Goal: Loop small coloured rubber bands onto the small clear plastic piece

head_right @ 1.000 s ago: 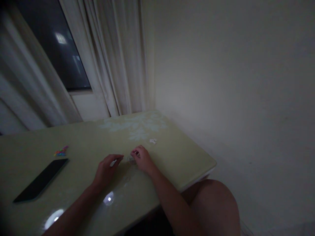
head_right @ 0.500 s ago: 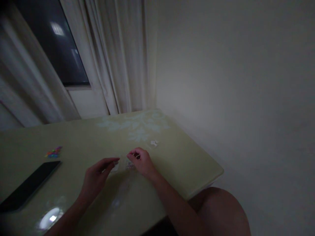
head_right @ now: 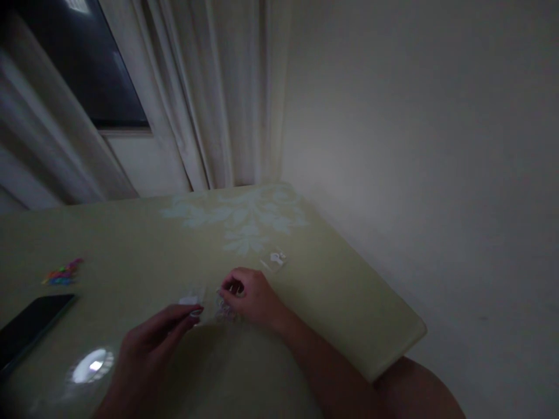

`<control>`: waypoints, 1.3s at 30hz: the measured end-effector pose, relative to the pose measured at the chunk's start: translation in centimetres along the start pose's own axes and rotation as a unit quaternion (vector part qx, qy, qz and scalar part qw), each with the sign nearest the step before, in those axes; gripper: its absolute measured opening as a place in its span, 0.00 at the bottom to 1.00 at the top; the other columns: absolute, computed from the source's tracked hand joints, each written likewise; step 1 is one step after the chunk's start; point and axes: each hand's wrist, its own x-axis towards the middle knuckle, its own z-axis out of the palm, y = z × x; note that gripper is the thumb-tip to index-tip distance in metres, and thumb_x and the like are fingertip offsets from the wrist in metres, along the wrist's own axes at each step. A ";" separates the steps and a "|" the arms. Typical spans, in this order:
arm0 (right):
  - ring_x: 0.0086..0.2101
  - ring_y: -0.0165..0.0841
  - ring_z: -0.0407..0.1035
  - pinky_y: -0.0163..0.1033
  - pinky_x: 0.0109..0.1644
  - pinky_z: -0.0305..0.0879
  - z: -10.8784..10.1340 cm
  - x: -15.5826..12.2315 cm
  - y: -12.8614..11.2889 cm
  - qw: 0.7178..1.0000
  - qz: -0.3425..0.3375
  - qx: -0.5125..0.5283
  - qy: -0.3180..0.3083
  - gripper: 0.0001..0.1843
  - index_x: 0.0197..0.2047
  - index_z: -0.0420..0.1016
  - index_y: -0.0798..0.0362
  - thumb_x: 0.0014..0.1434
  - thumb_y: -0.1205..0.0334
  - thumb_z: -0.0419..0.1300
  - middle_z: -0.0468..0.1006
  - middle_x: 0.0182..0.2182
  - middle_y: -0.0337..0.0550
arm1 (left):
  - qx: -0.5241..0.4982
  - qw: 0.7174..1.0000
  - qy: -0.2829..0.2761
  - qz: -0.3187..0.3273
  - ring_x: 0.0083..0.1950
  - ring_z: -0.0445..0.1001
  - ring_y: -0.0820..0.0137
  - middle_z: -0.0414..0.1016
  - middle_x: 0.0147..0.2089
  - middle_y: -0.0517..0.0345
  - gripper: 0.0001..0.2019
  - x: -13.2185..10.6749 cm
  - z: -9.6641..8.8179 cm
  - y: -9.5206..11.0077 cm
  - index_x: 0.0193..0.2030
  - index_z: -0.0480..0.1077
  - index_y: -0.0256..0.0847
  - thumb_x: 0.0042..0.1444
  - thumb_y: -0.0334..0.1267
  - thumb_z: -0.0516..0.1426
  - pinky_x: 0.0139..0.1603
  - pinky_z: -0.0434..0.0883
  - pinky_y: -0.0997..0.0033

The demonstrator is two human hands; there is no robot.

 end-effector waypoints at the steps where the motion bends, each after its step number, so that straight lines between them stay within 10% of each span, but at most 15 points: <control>1: 0.32 0.30 0.71 0.34 0.38 0.66 0.1 -0.3 0.0 1.000 -0.008 0.001 -0.005 0.02 0.37 0.82 0.54 0.60 0.65 0.68 0.79 0.31 0.39 | 0.009 1.000 0.000 0.018 0.37 0.87 0.64 0.88 0.39 0.58 0.09 -0.1 -0.1 0.0 0.40 0.85 0.49 0.61 0.47 0.64 0.37 0.82 0.73; 8: 0.35 0.33 0.77 0.35 0.40 0.69 0.2 -0.9 -1.5 0.998 0.027 0.054 -0.013 0.07 0.42 0.87 0.49 0.63 0.60 0.68 0.86 0.36 0.42 | 0.045 0.992 -0.011 0.113 0.42 0.87 0.66 0.87 0.45 0.57 0.11 -0.2 -0.5 -0.3 0.49 0.84 0.55 0.67 0.43 0.60 0.40 0.83 0.76; 17: 0.31 0.31 0.74 0.34 0.34 0.67 0.5 -1.8 -2.5 0.980 0.105 0.150 -0.081 0.10 0.46 0.89 0.47 0.62 0.57 0.69 0.85 0.32 0.41 | 0.044 0.997 -0.001 0.064 0.40 0.87 0.66 0.87 0.43 0.59 0.09 -0.8 -0.5 -0.4 0.49 0.82 0.52 0.66 0.42 0.61 0.40 0.83 0.74; 33: 0.29 0.30 0.76 0.33 0.36 0.70 1.1 -2.5 -2.6 0.915 0.194 0.308 -0.172 0.20 0.46 0.83 0.53 0.54 0.52 0.76 0.83 0.33 0.41 | 0.061 0.982 -0.068 0.166 0.39 0.84 0.68 0.83 0.41 0.55 0.14 -0.8 -1.0 -0.7 0.51 0.83 0.55 0.67 0.34 0.58 0.36 0.80 0.78; 39: 0.32 0.30 0.76 0.33 0.37 0.70 0.7 -2.5 -2.9 0.932 0.184 0.265 -0.164 0.15 0.45 0.83 0.52 0.55 0.57 0.75 0.82 0.32 0.40 | 0.044 0.989 -0.052 0.134 0.40 0.84 0.67 0.83 0.41 0.56 0.11 -0.7 -0.8 0.0 0.48 0.82 0.54 0.66 0.36 0.59 0.39 0.81 0.75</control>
